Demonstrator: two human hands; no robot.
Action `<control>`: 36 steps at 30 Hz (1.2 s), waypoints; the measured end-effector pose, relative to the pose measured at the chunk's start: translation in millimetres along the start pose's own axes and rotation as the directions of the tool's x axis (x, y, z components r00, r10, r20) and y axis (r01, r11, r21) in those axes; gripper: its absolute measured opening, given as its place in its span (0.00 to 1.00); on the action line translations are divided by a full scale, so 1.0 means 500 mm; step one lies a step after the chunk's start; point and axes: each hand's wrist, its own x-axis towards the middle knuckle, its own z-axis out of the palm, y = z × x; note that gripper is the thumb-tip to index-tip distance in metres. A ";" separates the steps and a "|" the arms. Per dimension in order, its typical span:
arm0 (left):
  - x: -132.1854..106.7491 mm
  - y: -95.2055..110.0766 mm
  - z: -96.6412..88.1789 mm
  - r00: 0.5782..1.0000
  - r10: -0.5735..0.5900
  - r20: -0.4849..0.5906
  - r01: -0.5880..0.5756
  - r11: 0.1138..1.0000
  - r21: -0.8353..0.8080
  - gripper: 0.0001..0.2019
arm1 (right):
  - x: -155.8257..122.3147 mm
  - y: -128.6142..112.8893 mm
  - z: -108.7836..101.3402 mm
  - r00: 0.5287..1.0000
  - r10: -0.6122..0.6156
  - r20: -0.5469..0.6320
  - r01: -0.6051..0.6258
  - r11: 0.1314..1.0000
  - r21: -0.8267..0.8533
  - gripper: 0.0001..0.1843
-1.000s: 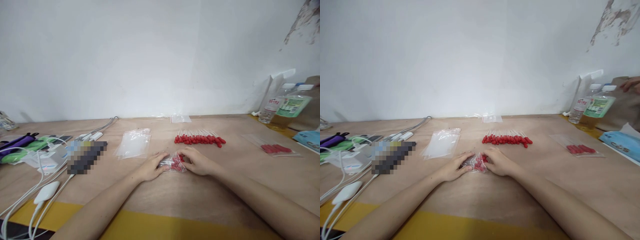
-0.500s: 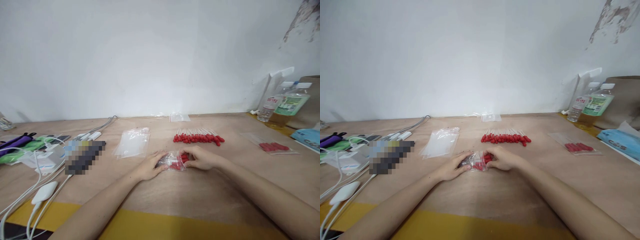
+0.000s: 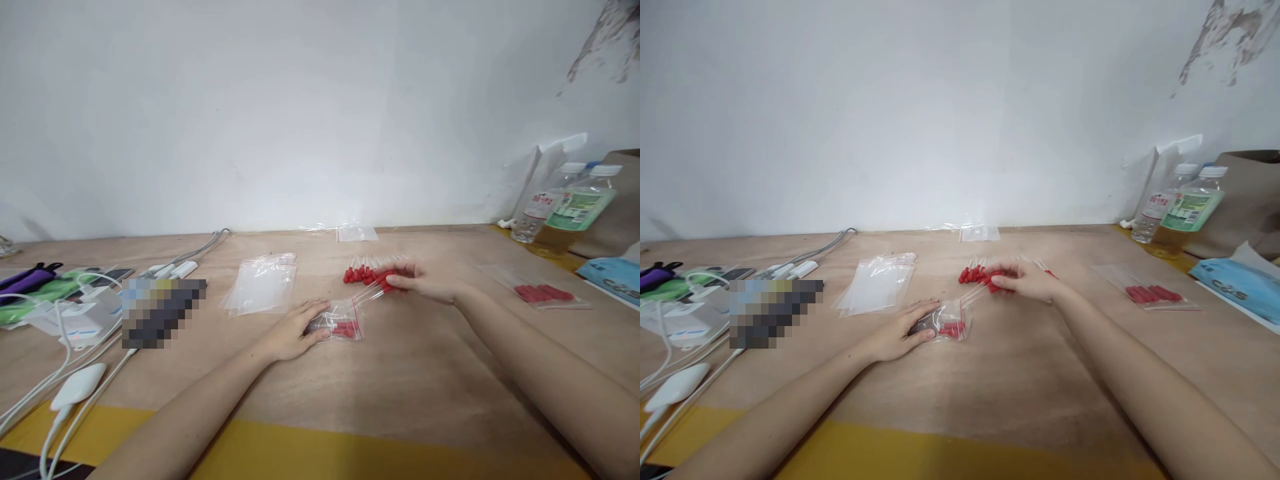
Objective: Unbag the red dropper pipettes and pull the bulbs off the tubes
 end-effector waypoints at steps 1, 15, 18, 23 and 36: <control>-0.001 -0.001 0.000 1.000 -0.013 0.000 0.013 1.000 0.013 0.25 | 0.002 -0.009 -0.011 0.996 -0.014 -0.091 0.013 1.000 -0.012 0.20; -0.004 -0.008 0.007 0.998 -0.053 0.013 0.052 0.993 0.105 0.26 | 0.192 -0.007 0.109 0.830 -0.557 0.034 0.267 0.342 -0.901 0.15; -0.005 -0.009 0.008 0.998 -0.058 0.015 0.056 0.993 0.105 0.26 | 0.208 -0.003 0.125 0.885 -0.439 0.155 0.281 0.237 -0.930 0.14; -0.006 -0.007 0.007 0.996 -0.084 0.027 0.080 0.991 0.109 0.26 | 0.209 0.004 0.129 0.923 -0.316 0.218 0.317 0.308 -0.897 0.11; -0.011 -0.006 0.003 0.990 -0.118 0.079 0.105 0.983 0.148 0.27 | 0.172 0.005 0.108 0.881 -0.470 -0.044 0.272 0.582 -0.766 0.12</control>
